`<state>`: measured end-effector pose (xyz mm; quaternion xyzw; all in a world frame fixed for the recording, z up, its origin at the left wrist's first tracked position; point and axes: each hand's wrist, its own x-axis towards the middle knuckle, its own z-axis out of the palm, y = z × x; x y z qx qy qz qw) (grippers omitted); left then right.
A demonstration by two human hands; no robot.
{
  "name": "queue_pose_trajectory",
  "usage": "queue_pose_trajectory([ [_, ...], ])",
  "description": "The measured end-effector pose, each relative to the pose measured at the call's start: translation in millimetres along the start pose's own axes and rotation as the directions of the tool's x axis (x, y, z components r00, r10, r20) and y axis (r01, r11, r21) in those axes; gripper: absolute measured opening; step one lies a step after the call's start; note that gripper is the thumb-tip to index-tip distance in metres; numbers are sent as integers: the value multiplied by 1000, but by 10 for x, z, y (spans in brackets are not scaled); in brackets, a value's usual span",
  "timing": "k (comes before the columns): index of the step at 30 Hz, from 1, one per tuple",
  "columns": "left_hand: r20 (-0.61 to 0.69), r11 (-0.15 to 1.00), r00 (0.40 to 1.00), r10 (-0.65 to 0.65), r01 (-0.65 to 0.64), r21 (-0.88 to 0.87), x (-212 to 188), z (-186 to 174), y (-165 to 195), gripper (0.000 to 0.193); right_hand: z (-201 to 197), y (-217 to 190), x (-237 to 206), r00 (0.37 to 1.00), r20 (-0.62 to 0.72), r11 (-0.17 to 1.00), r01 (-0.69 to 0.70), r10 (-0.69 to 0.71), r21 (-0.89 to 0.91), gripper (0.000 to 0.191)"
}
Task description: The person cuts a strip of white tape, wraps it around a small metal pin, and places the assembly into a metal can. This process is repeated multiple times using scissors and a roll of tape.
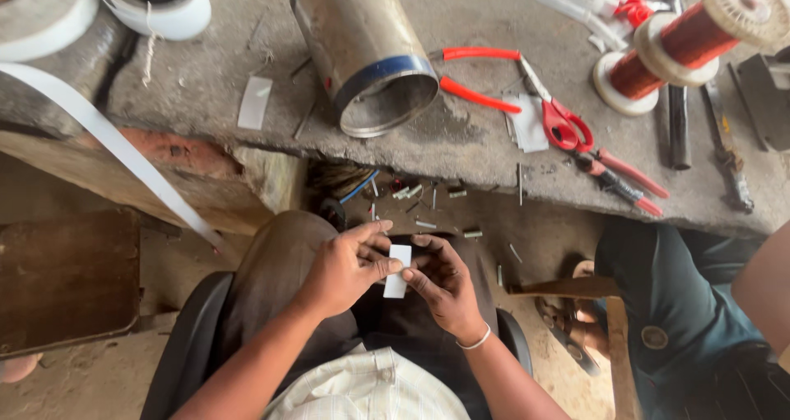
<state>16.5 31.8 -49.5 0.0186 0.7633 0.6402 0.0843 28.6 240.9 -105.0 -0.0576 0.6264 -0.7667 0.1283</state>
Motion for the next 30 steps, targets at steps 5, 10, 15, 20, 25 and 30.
queue_pose_trajectory([
  [5, 137, 937, 990, -21, 67, -344, 40, 156, -469, 46, 84, -16, -48, 999, 45, 990, 16, -23, 137, 46],
  [10, 391, 626, 913, -114, 372, -685, -15, 224, -568, 71, -27, -44, -10, 985, 166, 984, -69, 41, 163, 33],
  [15, 536, 511, 841, -69, 491, -705, -57, 296, -653, 68, -111, 68, -19, 969, 246, 927, -103, 12, 361, 12],
  [20, 177, 847, 979, -102, 179, -501, 23, 344, -702, 38, -135, 147, 16, 998, -24, 998, 54, -53, 35, 7],
  [25, 64, 967, 996, 68, -50, -249, -10, 300, -611, 30, -112, 159, 18, 995, -38, 974, 82, -92, -213, 7],
  [30, 6, 994, 1000, -12, 13, -111, -17, 280, -436, 15, -140, 182, 2, 999, -25, 999, 37, -38, -32, 16],
])
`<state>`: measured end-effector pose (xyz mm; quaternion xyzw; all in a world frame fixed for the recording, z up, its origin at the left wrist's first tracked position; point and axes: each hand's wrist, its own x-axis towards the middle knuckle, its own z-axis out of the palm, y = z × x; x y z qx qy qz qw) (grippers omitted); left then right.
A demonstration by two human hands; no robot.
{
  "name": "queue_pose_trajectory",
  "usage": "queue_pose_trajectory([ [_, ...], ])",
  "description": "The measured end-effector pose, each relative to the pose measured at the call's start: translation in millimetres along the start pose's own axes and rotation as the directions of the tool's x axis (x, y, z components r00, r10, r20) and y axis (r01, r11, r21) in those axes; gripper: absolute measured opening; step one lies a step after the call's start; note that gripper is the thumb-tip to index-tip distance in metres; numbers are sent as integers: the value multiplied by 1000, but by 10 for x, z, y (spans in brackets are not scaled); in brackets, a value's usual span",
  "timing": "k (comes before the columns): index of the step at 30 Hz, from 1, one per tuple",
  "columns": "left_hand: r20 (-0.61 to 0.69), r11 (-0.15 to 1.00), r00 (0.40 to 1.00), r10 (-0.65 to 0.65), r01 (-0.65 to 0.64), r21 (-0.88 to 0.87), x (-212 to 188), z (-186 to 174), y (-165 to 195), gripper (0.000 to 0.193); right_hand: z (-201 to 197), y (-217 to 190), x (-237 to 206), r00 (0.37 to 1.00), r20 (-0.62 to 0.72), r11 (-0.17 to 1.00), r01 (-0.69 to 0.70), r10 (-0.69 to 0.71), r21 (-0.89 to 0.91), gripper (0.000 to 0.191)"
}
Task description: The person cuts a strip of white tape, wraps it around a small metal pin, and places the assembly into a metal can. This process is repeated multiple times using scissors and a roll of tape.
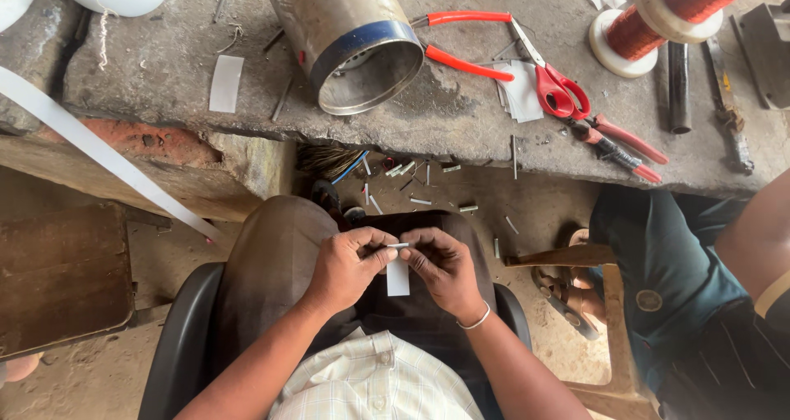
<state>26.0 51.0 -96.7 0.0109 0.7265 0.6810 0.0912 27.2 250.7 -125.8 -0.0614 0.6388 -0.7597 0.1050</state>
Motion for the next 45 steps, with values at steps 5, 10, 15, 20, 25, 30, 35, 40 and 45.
queue_pose_trajectory([
  [5, -44, 994, 994, 96, -94, 50, -39, 46, 90, 18, -40, 26, -25, 994, 2, 993, 108, -108, -41, 9],
  [10, -69, 997, 996, 58, -55, 47, -78, 47, 125, 20, -15, -4, -52, 998, -3, 998, 65, -65, 25, 13],
  [15, -110, 944, 949, 295, -271, 189, -109, 39, 199, 15, 12, -83, -54, 999, -45, 1000, 12, -11, 26, 25],
  [20, -94, 898, 910, 403, -374, 230, -139, 75, 288, 13, 31, -155, -82, 995, -57, 995, 82, -85, -65, 18],
  [25, -90, 878, 893, 441, -409, 250, -145, 96, 333, 12, 50, -207, -87, 980, -47, 973, 183, -191, -141, 13],
  [30, -87, 868, 890, 447, -408, 283, -160, 105, 341, 11, 60, -217, -90, 975, -37, 961, 207, -217, -181, 10],
  [35, -74, 890, 912, 403, -372, 266, -170, 96, 296, 10, 70, -175, -115, 980, -28, 973, 193, -198, -129, 8],
  [40, -107, 958, 952, 285, -281, 52, -149, 90, 203, 17, 70, -133, -107, 984, -81, 981, 144, -156, -133, 11],
  [45, -111, 971, 965, 239, -234, 55, -134, 93, 125, 14, 85, -114, -96, 984, -74, 981, 152, -161, -118, 10],
])
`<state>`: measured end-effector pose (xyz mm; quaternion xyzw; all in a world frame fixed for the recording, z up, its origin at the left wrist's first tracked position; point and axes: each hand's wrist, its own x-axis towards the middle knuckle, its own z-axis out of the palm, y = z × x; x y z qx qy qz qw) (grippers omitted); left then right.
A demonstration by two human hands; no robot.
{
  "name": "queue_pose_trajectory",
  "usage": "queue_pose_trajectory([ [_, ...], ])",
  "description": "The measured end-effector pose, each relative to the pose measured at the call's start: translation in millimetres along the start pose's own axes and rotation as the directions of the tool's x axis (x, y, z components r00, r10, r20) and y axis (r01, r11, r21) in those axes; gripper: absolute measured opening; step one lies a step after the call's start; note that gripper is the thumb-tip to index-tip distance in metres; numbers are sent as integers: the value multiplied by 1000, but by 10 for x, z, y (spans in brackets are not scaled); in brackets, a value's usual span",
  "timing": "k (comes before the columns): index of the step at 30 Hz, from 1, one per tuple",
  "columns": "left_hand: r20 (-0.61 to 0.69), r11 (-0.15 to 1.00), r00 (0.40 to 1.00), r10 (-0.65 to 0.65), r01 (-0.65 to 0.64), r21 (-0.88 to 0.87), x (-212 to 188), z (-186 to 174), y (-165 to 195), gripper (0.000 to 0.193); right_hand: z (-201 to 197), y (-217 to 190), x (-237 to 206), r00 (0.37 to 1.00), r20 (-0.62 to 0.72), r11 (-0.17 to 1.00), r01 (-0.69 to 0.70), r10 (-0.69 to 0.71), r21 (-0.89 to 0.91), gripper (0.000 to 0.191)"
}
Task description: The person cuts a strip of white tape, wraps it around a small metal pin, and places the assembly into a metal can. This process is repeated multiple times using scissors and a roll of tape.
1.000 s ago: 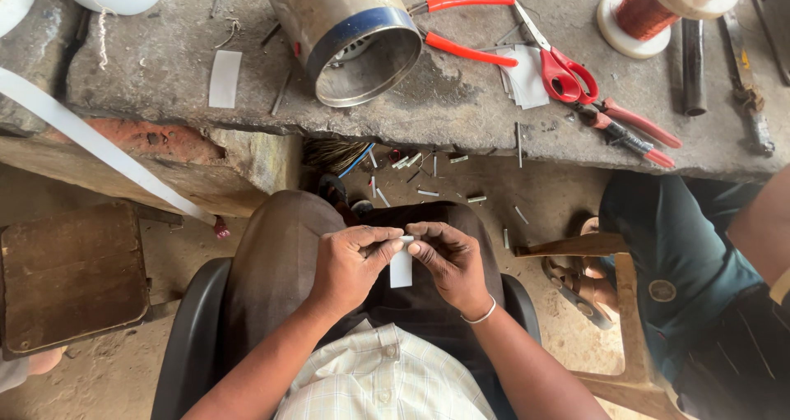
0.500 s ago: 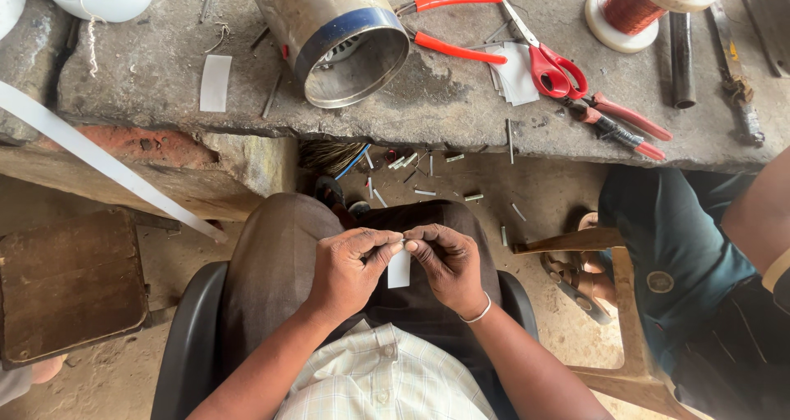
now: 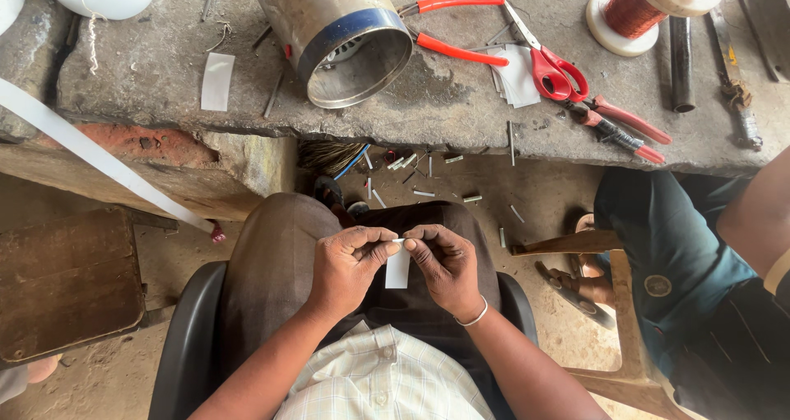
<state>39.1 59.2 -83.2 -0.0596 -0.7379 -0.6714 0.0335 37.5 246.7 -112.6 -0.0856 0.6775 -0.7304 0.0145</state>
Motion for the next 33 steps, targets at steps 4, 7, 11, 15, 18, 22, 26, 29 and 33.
queue_pose_trajectory([
  [4, 33, 993, 995, -92, 94, -70, 10, 6, -68, 13, 6, -9, 3, 999, 7, 999, -33, 33, 27, 10],
  [7, 86, 976, 990, -115, 129, -177, 28, 6, -137, 12, -6, -15, 11, 993, 41, 992, -113, 111, 51, 11],
  [11, 146, 943, 968, -205, 235, -234, 62, -28, -233, 12, -36, -1, 32, 974, 153, 967, -191, 166, 168, 15],
  [15, 204, 889, 953, -223, 285, -359, 65, -47, -306, 11, -80, 36, 62, 960, 198, 949, -239, 199, 206, 19],
  [18, 259, 807, 918, -299, 388, -444, 71, -53, -346, 10, -106, 67, 78, 952, 220, 941, -259, 211, 217, 20],
  [22, 280, 758, 918, -283, 392, -522, 46, -13, -367, 9, -120, 99, 85, 949, 209, 909, -293, 237, 296, 19],
  [26, 332, 719, 900, -284, 429, -547, 26, -6, -362, 9, -130, 112, 79, 930, 244, 849, -355, 277, 391, 16],
  [29, 337, 720, 891, -305, 448, -531, 26, -8, -351, 7, -134, 118, 77, 926, 238, 830, -370, 294, 417, 16],
  [33, 353, 694, 892, -282, 444, -566, 18, 8, -345, 7, -139, 132, 72, 921, 238, 811, -385, 308, 440, 15],
])
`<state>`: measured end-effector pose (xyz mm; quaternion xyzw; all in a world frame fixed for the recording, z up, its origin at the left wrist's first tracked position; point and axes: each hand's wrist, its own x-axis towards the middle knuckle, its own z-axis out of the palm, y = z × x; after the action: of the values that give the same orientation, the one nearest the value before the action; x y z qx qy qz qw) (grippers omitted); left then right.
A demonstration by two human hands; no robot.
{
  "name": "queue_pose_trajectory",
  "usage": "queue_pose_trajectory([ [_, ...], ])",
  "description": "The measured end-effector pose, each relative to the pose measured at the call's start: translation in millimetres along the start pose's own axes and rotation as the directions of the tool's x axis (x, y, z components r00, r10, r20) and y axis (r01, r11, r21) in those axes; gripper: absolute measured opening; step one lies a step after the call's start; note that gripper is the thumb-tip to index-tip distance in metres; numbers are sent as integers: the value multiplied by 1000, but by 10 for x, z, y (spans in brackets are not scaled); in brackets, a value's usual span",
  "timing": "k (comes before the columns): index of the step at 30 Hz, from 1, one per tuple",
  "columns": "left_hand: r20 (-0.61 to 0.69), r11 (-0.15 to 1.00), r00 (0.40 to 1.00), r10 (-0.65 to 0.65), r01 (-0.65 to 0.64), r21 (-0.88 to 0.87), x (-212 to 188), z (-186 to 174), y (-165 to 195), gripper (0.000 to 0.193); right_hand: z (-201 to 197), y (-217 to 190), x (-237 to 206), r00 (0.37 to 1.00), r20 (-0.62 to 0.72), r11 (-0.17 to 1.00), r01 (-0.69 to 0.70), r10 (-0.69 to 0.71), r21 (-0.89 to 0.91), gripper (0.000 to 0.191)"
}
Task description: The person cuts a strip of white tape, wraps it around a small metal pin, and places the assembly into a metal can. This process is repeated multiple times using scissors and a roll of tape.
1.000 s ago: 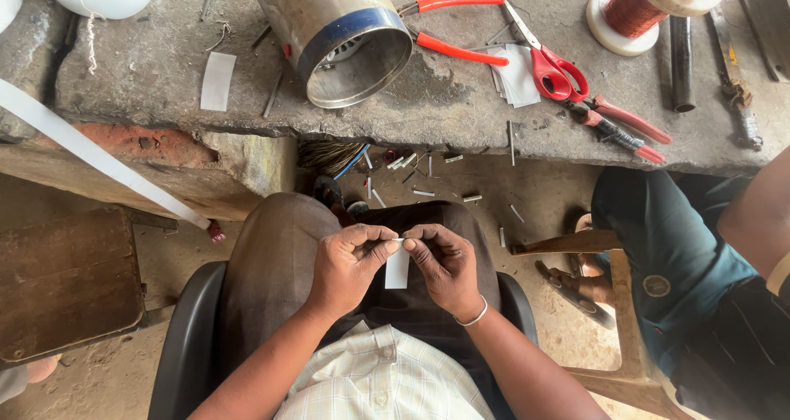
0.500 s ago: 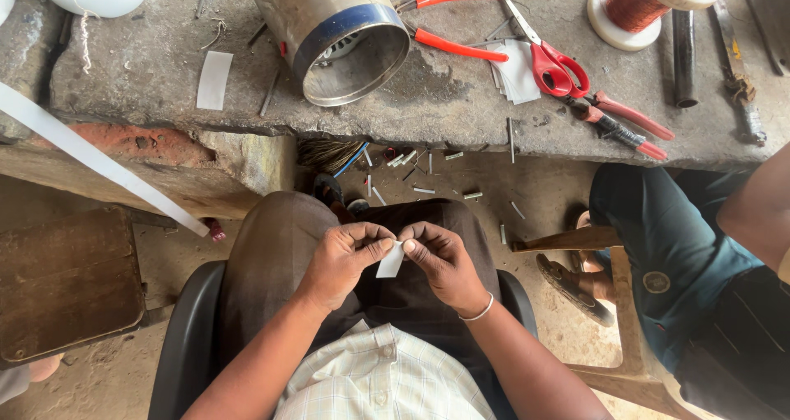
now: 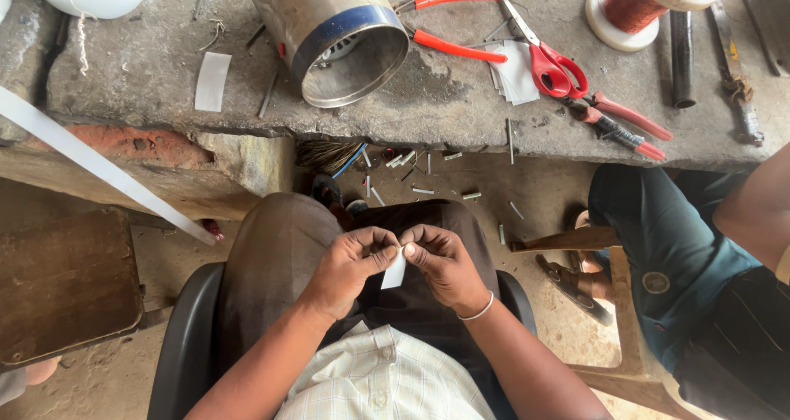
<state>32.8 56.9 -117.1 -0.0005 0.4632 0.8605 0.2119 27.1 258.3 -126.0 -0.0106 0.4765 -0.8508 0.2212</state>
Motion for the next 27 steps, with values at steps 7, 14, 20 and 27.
queue_pose_trajectory([
  [7, 9, 996, 1000, 1, -2, 92, -8, 2, 12, 5, -17, 8, -28, 1000, 17, 999, -12, 12, -33, 15],
  [14, 13, 953, 997, 82, -82, 291, -64, 99, 93, 2, 65, -93, -72, 998, 46, 997, 36, -33, -67, 14],
  [20, 7, 964, 999, 52, -52, 259, -58, 165, 102, 5, 118, -217, -133, 993, 116, 999, 36, -34, -18, 14],
  [27, -41, 619, 957, 286, -151, 771, -94, 270, 357, 6, 239, -312, -181, 991, 99, 980, 109, -93, -165, 9],
])
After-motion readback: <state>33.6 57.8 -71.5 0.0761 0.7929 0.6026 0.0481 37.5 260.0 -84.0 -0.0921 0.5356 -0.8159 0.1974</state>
